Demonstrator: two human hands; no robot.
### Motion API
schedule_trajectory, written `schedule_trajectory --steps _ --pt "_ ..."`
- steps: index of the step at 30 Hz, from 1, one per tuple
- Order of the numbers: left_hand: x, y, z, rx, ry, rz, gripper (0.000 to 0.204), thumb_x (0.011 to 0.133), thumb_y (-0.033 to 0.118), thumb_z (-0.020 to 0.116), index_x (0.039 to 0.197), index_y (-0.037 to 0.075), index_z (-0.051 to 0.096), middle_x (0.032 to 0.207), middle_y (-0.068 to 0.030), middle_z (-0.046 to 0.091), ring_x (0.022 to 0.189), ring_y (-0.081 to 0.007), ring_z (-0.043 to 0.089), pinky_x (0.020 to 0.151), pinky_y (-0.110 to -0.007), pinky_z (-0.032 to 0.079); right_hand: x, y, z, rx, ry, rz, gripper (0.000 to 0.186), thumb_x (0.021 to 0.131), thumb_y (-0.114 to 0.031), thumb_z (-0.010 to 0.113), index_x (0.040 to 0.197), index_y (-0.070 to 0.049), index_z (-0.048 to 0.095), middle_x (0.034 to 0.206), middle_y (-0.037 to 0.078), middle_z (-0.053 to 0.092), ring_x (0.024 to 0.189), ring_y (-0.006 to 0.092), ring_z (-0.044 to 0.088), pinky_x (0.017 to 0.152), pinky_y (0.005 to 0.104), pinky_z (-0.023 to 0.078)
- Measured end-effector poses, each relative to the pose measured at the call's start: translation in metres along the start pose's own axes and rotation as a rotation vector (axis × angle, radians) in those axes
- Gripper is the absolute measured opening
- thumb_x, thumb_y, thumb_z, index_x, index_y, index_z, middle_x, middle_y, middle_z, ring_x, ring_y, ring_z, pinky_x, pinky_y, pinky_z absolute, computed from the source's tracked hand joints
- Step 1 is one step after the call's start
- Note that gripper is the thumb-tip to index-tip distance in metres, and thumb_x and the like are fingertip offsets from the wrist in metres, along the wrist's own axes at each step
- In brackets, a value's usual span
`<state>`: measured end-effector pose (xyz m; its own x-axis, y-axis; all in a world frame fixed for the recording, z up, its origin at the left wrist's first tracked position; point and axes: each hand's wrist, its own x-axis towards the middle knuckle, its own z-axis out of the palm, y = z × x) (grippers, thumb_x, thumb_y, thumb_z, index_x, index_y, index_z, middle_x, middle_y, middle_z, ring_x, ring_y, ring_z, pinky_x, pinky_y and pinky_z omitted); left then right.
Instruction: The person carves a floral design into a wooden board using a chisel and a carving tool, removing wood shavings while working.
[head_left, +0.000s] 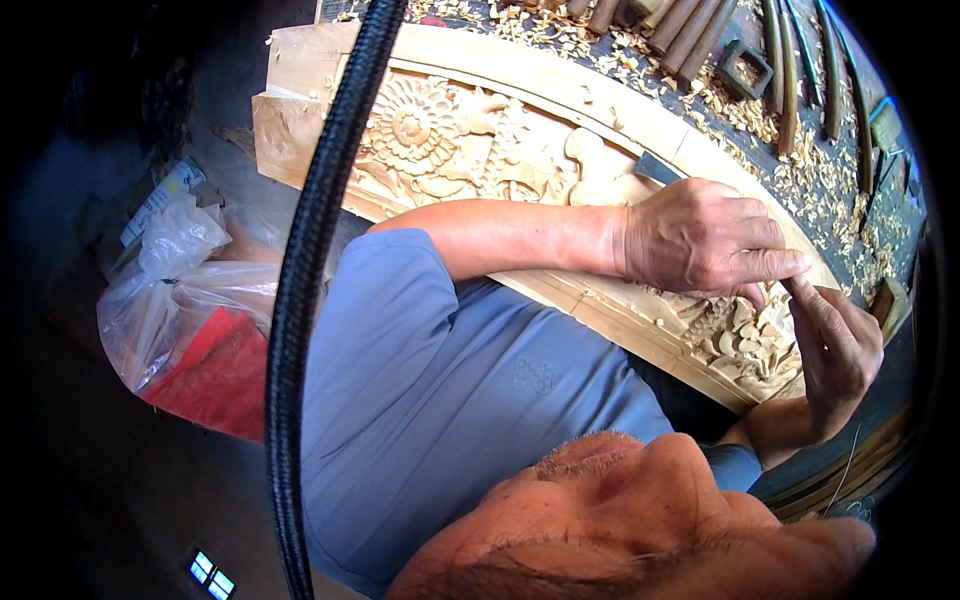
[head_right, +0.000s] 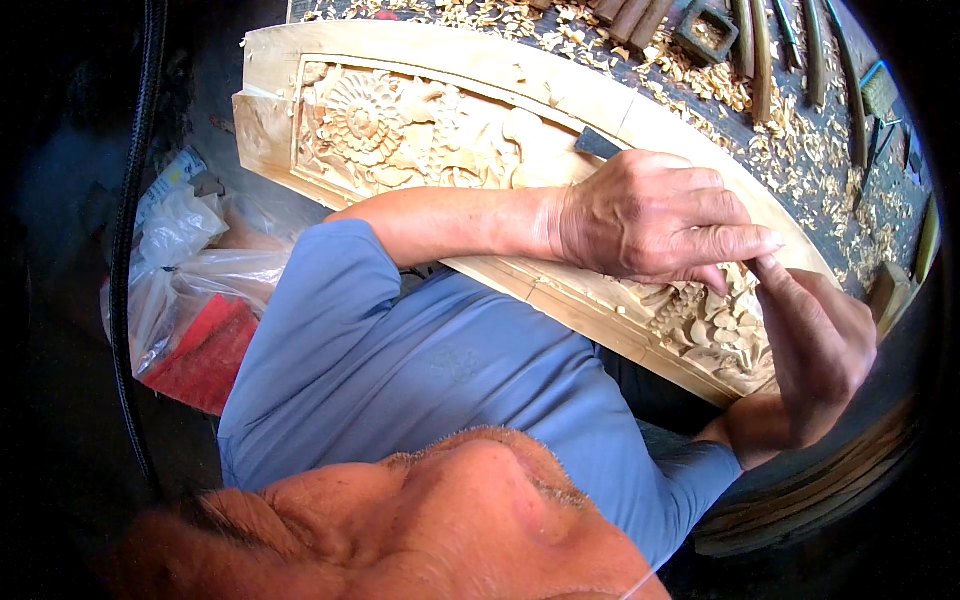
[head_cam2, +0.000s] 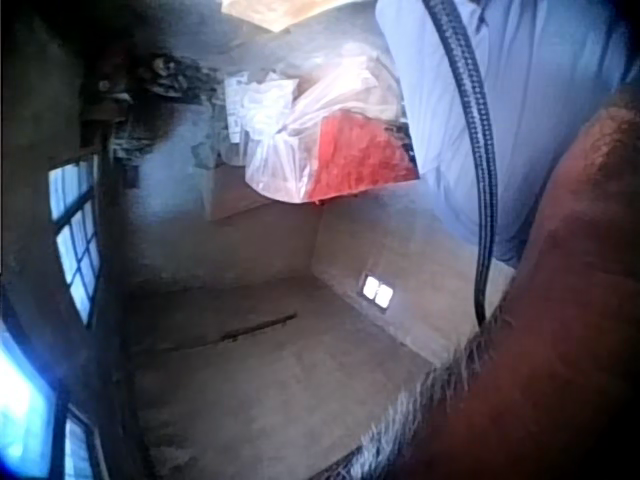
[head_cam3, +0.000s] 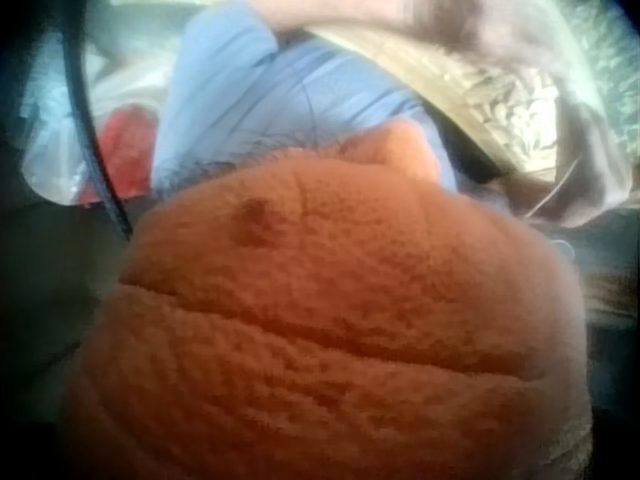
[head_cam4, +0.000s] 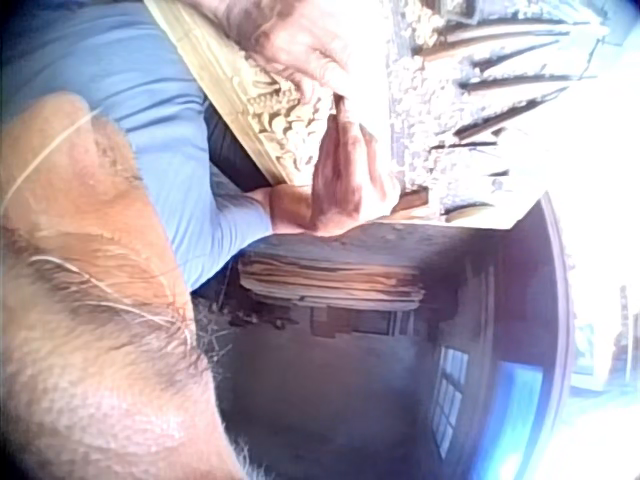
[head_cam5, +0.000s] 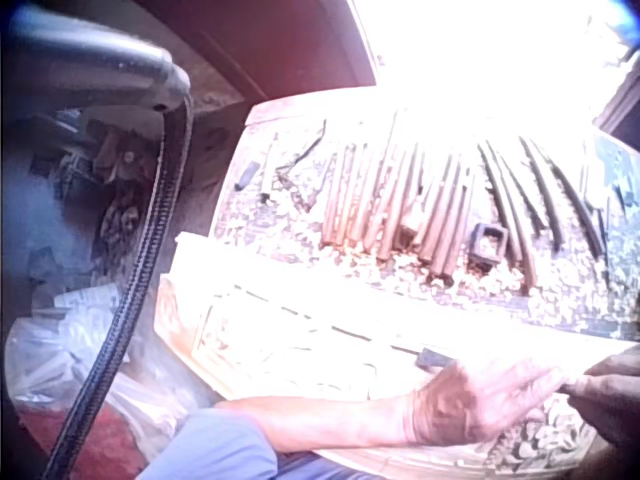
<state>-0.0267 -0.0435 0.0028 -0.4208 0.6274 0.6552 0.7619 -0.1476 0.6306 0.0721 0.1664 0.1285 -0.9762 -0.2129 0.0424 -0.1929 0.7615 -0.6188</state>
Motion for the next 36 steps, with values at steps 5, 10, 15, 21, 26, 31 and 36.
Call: schedule_trajectory --steps 5,10,15,21,26,31,36 --pt "0.002 0.002 -0.005 0.01 -0.051 -0.049 0.06 0.081 0.042 0.082 0.131 0.01 0.075 0.098 -0.0033 0.072 0.086 -0.0215 0.074 0.067 -0.035 0.062 0.003 -0.001 0.003 -0.01 0.011 -0.001 0.04 0.076 0.01 0.085 0.115 0.004 0.081 0.081 0.017 0.072 0.07 0.0265 0.072 0.061 0.0341 0.052" --pt "0.001 0.0 -0.002 -0.01 -0.018 -0.021 0.059 0.082 0.044 0.081 0.13 0.01 0.075 0.097 -0.0036 0.071 0.084 -0.0216 0.073 0.065 -0.035 0.061 0.002 -0.006 -0.001 -0.037 -0.01 0.012 0.039 0.079 0.01 0.085 0.117 0.004 0.081 0.083 0.017 0.072 0.069 0.0273 0.07 0.062 0.0353 0.052" --pt "0.001 -0.001 0.001 -0.02 0.006 -0.034 0.057 0.082 0.043 0.082 0.129 0.012 0.075 0.095 -0.0026 0.07 0.081 -0.0206 0.072 0.063 -0.035 0.06 0.002 -0.004 0.0 -0.053 0.014 0.0 0.039 0.078 0.011 0.085 0.116 0.004 0.081 0.082 0.016 0.072 0.068 0.0266 0.07 0.062 0.0348 0.052" --pt "0.003 0.003 -0.003 0.017 -0.009 -0.099 0.048 0.079 0.039 0.087 0.119 0.014 0.075 0.088 -0.0006 0.068 0.076 -0.0205 0.07 0.059 -0.034 0.057 0.01 -0.002 0.008 -0.044 0.077 -0.049 0.04 0.069 0.009 0.087 0.108 0.004 0.083 0.075 0.015 0.071 0.065 0.0218 0.071 0.057 0.0306 0.05" --pt "0.003 0.001 -0.002 -0.049 0.041 -0.144 0.04 0.08 0.039 0.087 0.11 0.015 0.075 0.081 0.0003 0.066 0.073 -0.0203 0.069 0.057 -0.035 0.054 0.012 0.0 0.015 -0.008 0.11 -0.066 0.039 0.069 0.009 0.088 0.107 0.005 0.082 0.074 0.015 0.07 0.063 0.0216 0.07 0.056 0.0296 0.05" --pt "0.001 0.001 -0.003 -0.08 0.01 -0.159 0.034 0.084 0.034 0.087 0.109 0.015 0.076 0.08 -0.0003 0.064 0.071 -0.0209 0.068 0.055 -0.036 0.051 0.01 -0.001 0.017 -0.018 0.115 -0.053 0.039 0.069 0.009 0.088 0.107 0.006 0.082 0.074 0.015 0.07 0.064 0.0211 0.07 0.057 0.0292 0.05" --pt "-0.001 -0.001 -0.006 -0.034 0.019 -0.179 0.026 0.086 0.032 0.086 0.104 0.015 0.077 0.079 0.0 0.067 0.069 -0.0213 0.069 0.056 -0.035 0.051 0.012 0.007 0.019 -0.002 0.082 -0.069 0.037 0.072 0.007 0.089 0.108 0.004 0.083 0.075 0.015 0.072 0.064 0.0213 0.071 0.055 0.0303 0.049"
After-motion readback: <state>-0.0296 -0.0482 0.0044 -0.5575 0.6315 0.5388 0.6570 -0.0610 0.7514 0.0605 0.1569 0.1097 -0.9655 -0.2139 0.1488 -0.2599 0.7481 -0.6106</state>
